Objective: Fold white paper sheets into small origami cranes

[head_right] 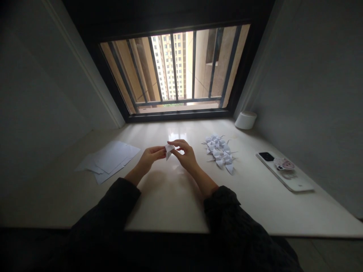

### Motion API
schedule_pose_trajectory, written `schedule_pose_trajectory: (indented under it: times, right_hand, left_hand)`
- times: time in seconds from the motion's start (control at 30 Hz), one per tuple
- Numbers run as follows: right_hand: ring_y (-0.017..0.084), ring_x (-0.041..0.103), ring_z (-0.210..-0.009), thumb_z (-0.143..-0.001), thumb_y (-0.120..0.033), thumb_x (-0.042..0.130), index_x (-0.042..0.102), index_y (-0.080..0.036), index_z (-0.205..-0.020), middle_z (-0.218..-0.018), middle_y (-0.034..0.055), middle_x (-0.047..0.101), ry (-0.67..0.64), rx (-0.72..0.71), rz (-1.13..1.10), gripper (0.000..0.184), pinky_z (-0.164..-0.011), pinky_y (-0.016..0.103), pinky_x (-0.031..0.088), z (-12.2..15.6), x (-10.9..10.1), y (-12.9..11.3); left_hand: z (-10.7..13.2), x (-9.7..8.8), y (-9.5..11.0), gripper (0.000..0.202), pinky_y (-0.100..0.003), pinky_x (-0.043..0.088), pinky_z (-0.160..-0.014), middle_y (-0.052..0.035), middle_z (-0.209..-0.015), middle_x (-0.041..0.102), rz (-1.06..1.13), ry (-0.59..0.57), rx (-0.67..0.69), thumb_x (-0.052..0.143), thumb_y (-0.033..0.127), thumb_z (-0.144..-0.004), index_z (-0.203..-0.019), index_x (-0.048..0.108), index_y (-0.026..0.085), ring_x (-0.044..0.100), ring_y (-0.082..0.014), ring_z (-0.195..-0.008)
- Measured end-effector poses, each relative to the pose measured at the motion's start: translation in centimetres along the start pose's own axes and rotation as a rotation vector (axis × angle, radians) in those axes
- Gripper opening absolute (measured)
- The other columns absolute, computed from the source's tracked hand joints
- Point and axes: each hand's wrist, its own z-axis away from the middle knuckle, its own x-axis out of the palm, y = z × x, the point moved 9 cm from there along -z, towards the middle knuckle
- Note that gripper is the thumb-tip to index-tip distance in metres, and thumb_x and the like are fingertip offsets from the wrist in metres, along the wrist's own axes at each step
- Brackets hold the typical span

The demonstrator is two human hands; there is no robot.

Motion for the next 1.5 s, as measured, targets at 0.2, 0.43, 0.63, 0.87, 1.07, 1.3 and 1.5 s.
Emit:
schedule_pose_trajectory:
  times: [0.2, 0.43, 0.63, 0.87, 1.07, 1.3, 1.5]
  right_hand:
    - [0.021, 0.059, -0.102, -0.077, -0.035, 0.066, 0.072, -0.030, -0.097, -0.107, 0.0052, 0.063, -0.056, 0.000, -0.008, 0.021, -0.080, 0.034, 0.050, 0.0, 0.5, 0.2]
    - [0.022, 0.059, -0.104, -0.081, -0.030, 0.060, 0.070, -0.030, -0.102, -0.108, 0.0042, 0.066, -0.125, 0.005, -0.019, 0.024, -0.081, 0.034, 0.049, 0.2, 1.3, -0.1]
    - [0.022, 0.058, -0.104, -0.081, -0.030, 0.059, 0.069, -0.030, -0.105, -0.109, 0.0043, 0.066, -0.154, 0.008, 0.009, 0.026, -0.081, 0.034, 0.049, 0.2, 1.5, -0.1]
    - [0.020, 0.063, -0.087, -0.068, -0.033, 0.074, 0.074, -0.025, -0.083, -0.092, 0.0044, 0.070, 0.042, 0.098, -0.070, 0.018, -0.071, 0.031, 0.050, -0.1, -0.5, 1.3]
    - [0.017, 0.062, -0.071, -0.063, -0.038, 0.077, 0.073, -0.022, -0.079, -0.077, 0.0030, 0.070, 0.100, 0.182, -0.045, 0.024, -0.067, 0.031, 0.051, 0.0, -1.0, 2.6]
    - [0.019, 0.065, -0.072, -0.062, -0.039, 0.078, 0.074, -0.022, -0.079, -0.077, 0.0033, 0.071, 0.029, 0.224, -0.076, 0.025, -0.071, 0.033, 0.052, -0.1, -0.7, 3.0]
    - [0.021, 0.067, -0.077, -0.058, -0.037, 0.080, 0.075, -0.022, -0.077, -0.081, 0.0043, 0.073, -0.032, 0.271, -0.145, 0.025, -0.075, 0.035, 0.053, -0.2, -0.5, 2.8]
  left_hand:
    - [-0.2, 0.0, -0.6, 0.043, -0.036, 0.050, -0.080, -0.0099, -0.089, 0.072, 0.120, 0.023, -0.028, 0.078, 0.041, -0.060, -0.094, 0.074, 0.014, 0.065, -0.0183, -0.076]
    - [0.0, 0.2, -0.4, 0.041, -0.037, 0.050, -0.080, -0.0092, -0.085, 0.072, 0.124, 0.017, -0.015, 0.079, 0.039, -0.061, -0.092, 0.074, 0.014, 0.065, -0.0183, -0.074]
    - [0.0, 0.2, -0.3, 0.040, -0.037, 0.050, -0.083, -0.0089, -0.085, 0.072, 0.137, 0.015, 0.004, 0.078, 0.037, -0.062, -0.094, 0.073, 0.013, 0.066, -0.0185, -0.077]
    - [-0.2, 0.5, -1.0, 0.039, -0.037, 0.050, -0.084, -0.0077, -0.082, 0.072, 0.204, -0.007, -0.051, 0.081, 0.035, -0.058, -0.090, 0.072, 0.013, 0.065, -0.0173, -0.075]
    - [-0.2, 0.6, -1.2, 0.039, -0.039, 0.049, -0.086, -0.0073, -0.081, 0.072, 0.207, -0.001, -0.042, 0.081, 0.036, -0.058, -0.089, 0.071, 0.013, 0.065, -0.0181, -0.076]
    - [-0.1, 0.5, -1.1, 0.040, -0.039, 0.049, -0.086, -0.0074, -0.083, 0.072, 0.204, 0.014, -0.023, 0.080, 0.036, -0.059, -0.090, 0.071, 0.013, 0.065, -0.0175, -0.076]
    - [-0.2, 0.3, -1.0, 0.042, -0.038, 0.050, -0.084, -0.0083, -0.084, 0.072, 0.162, 0.021, -0.025, 0.080, 0.038, -0.060, -0.091, 0.071, 0.012, 0.065, -0.0181, -0.076]
